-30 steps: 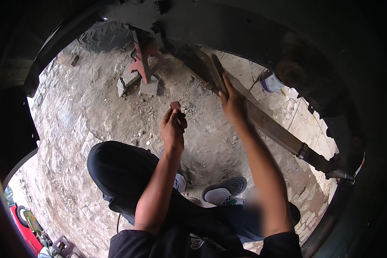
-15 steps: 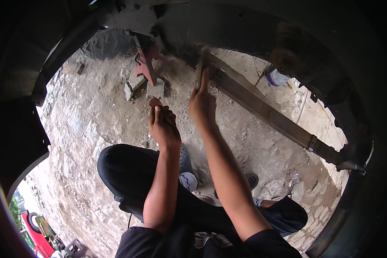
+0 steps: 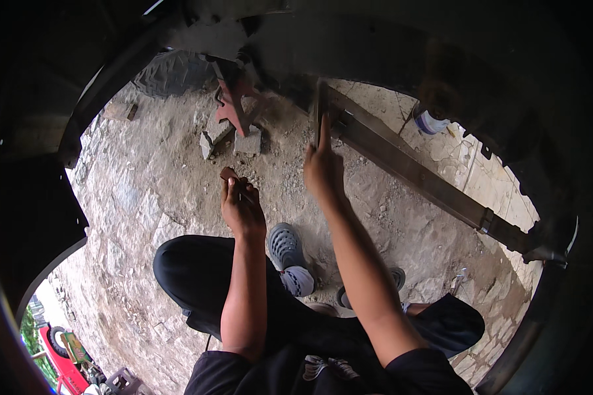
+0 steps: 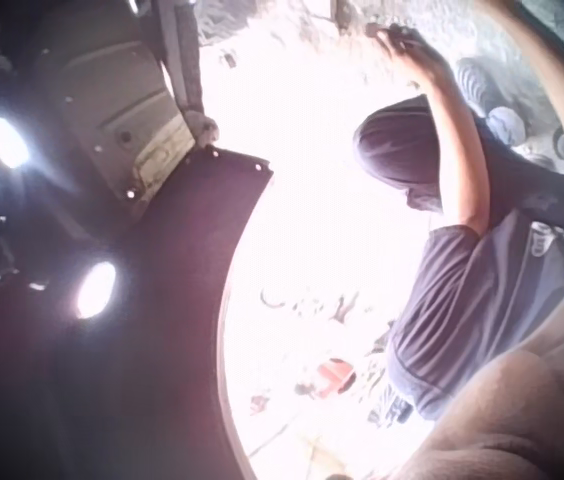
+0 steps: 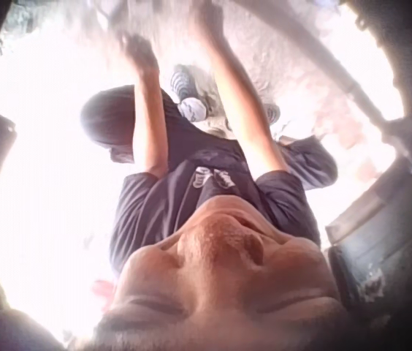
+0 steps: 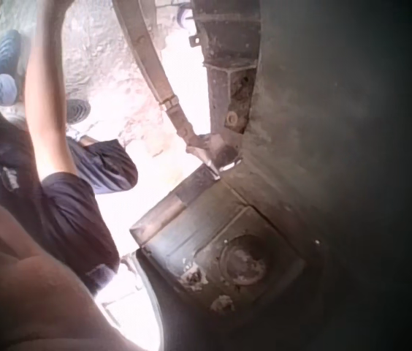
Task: The person sits under a vehicle and uses a metal bar to scrape or adjust a component of the undercarriage. They repeatedly reposition the bar and apply pressure to different sections of the metal frame.
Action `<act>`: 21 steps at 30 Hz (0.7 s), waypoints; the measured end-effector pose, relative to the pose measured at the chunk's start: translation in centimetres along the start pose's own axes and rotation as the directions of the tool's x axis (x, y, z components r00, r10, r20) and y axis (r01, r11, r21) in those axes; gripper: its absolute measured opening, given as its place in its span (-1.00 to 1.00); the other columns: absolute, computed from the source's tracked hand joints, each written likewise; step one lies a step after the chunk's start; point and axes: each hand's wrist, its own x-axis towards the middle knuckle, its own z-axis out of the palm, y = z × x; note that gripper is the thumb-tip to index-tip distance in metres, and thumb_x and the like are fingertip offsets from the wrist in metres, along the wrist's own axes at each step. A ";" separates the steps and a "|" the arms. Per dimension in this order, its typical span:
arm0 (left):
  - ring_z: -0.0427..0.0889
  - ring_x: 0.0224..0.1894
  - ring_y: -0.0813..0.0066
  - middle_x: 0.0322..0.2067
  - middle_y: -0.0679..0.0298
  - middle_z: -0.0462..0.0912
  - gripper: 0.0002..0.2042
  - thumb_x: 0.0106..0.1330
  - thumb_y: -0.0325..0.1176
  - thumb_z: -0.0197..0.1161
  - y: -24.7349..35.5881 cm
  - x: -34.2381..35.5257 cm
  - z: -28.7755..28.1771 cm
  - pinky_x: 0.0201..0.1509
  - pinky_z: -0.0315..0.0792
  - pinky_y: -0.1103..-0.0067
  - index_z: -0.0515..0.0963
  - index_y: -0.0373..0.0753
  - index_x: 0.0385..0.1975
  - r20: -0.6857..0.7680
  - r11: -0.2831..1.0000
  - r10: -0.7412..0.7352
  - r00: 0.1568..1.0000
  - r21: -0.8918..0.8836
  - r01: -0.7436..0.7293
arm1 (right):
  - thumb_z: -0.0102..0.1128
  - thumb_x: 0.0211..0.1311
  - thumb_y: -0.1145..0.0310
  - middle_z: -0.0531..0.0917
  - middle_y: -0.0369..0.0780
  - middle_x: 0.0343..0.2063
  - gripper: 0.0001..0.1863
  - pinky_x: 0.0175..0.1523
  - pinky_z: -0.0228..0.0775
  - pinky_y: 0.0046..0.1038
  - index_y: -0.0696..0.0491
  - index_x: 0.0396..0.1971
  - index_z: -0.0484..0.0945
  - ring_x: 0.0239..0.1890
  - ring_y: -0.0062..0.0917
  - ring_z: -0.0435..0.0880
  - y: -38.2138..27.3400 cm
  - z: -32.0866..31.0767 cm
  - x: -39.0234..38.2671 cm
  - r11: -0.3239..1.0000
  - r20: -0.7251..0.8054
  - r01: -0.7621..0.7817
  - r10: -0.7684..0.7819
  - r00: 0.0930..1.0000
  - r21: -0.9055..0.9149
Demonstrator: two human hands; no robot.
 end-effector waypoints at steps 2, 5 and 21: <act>0.48 -0.33 0.63 -0.32 0.37 0.53 -0.83 0.55 -0.39 0.12 -0.3 0.1 -0.4 -0.24 0.42 0.65 0.51 -0.23 0.03 0.081 1.000 -0.022 0.996 0.019 0.021 | 0.09 0.48 0.34 0.70 0.24 -0.23 -0.12 -0.15 0.63 0.05 -0.20 0.58 -0.28 -0.20 0.17 0.71 2.2 1.0 -4.1 0.998 -0.006 0.062 -0.062 0.998 -0.005; 0.46 -0.38 0.63 -0.37 0.37 0.53 -0.86 0.55 -0.40 0.12 -1.3 -0.1 0.2 -0.26 0.40 0.66 0.53 -0.25 -0.03 0.094 0.993 -0.086 0.992 0.090 0.078 | 0.12 0.45 0.34 0.69 0.23 -0.20 -0.14 -0.11 0.60 0.02 -0.19 0.58 -0.19 -0.19 0.17 0.70 6.0 2.0 -7.7 0.997 0.197 0.006 0.009 0.980 -0.077; 0.68 -0.38 0.53 -0.22 0.27 0.75 -0.65 0.45 -0.30 0.31 -7.0 -4.8 3.4 -0.33 0.50 0.64 0.62 -0.36 0.14 0.142 0.540 -0.583 0.800 0.803 0.251 | 0.21 0.41 0.14 0.63 0.10 0.00 -0.10 0.01 0.56 -0.04 -0.27 0.59 -0.12 -0.07 0.05 0.70 20.9 0.4 -13.4 0.889 0.077 -0.265 0.315 0.946 -0.374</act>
